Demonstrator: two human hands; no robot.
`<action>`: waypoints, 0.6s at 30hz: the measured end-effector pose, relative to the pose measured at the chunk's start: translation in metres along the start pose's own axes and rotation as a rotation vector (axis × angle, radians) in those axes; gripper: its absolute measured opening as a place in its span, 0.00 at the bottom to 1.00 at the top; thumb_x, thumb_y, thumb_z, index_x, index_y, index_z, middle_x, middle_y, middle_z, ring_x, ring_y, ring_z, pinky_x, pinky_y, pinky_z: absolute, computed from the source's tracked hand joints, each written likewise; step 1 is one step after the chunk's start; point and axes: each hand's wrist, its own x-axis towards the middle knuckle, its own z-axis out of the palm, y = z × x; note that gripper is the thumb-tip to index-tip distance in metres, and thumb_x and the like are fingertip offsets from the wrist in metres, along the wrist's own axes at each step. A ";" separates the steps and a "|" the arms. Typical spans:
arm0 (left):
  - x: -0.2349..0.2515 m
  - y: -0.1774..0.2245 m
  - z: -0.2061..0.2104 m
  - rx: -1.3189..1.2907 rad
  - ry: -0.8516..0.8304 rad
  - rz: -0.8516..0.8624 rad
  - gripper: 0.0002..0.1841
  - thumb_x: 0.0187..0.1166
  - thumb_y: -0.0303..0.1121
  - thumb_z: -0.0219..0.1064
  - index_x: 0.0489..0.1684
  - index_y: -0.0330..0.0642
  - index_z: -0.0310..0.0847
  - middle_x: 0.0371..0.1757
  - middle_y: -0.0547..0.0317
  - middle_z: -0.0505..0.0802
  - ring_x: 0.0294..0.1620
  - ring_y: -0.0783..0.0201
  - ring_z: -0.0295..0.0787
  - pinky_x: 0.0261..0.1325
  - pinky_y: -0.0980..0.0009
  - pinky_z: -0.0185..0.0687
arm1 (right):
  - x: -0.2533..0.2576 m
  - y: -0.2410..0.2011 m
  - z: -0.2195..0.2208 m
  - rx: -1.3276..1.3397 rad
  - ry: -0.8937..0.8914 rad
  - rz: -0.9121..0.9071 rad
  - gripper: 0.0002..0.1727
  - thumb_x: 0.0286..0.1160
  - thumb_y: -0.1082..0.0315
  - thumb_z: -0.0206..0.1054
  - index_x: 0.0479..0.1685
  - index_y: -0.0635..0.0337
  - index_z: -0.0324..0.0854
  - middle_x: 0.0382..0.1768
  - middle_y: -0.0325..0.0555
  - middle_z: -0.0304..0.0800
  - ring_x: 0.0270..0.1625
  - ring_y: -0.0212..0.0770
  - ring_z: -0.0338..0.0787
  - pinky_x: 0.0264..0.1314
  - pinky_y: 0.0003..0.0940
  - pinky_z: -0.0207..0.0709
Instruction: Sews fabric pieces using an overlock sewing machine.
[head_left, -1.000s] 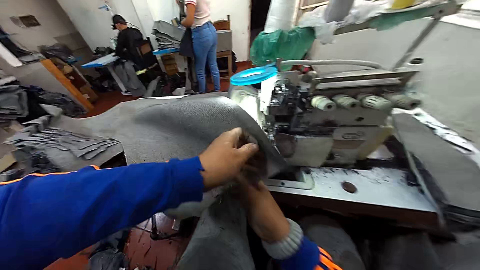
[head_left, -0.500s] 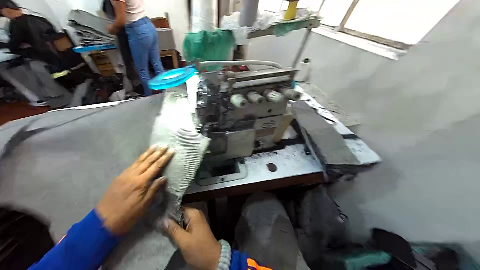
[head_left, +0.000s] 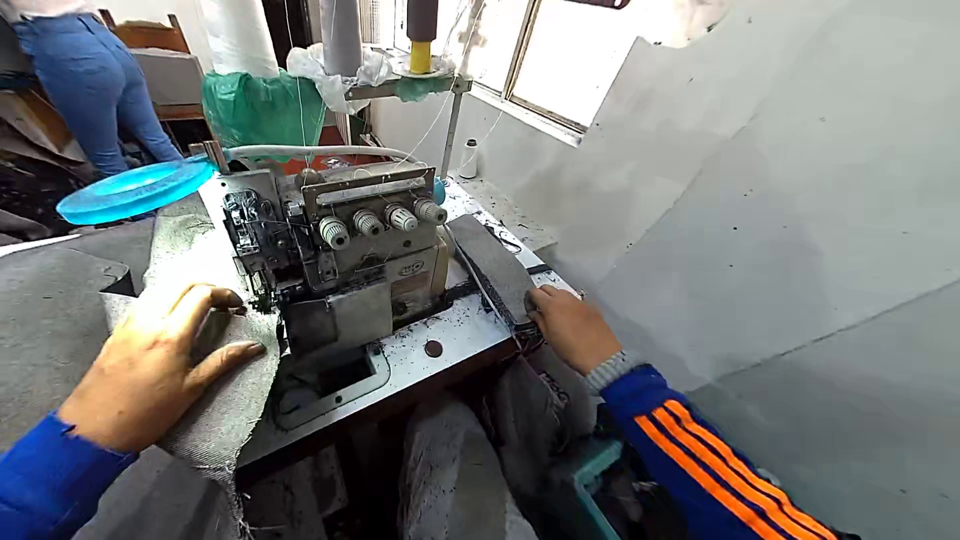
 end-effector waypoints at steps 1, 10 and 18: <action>0.002 0.002 0.000 -0.006 -0.007 0.020 0.37 0.71 0.69 0.56 0.50 0.39 0.87 0.53 0.46 0.91 0.56 0.40 0.87 0.56 0.35 0.78 | 0.002 -0.001 0.000 -0.053 -0.030 -0.014 0.09 0.80 0.75 0.66 0.52 0.69 0.85 0.54 0.64 0.88 0.59 0.67 0.88 0.55 0.63 0.82; 0.013 0.016 -0.029 -0.411 -0.140 -0.012 0.05 0.69 0.34 0.78 0.31 0.44 0.90 0.25 0.67 0.91 0.27 0.77 0.86 0.34 0.74 0.83 | 0.014 -0.027 -0.029 0.011 0.730 -0.471 0.12 0.73 0.73 0.60 0.45 0.77 0.81 0.26 0.67 0.85 0.22 0.67 0.86 0.20 0.61 0.76; -0.008 0.046 -0.067 -0.475 0.043 0.046 0.10 0.79 0.36 0.69 0.32 0.43 0.94 0.35 0.68 0.92 0.41 0.81 0.87 0.48 0.82 0.83 | -0.046 -0.225 -0.012 1.090 0.671 -0.635 0.17 0.70 0.73 0.73 0.57 0.70 0.80 0.41 0.43 0.95 0.45 0.26 0.94 0.50 0.22 0.88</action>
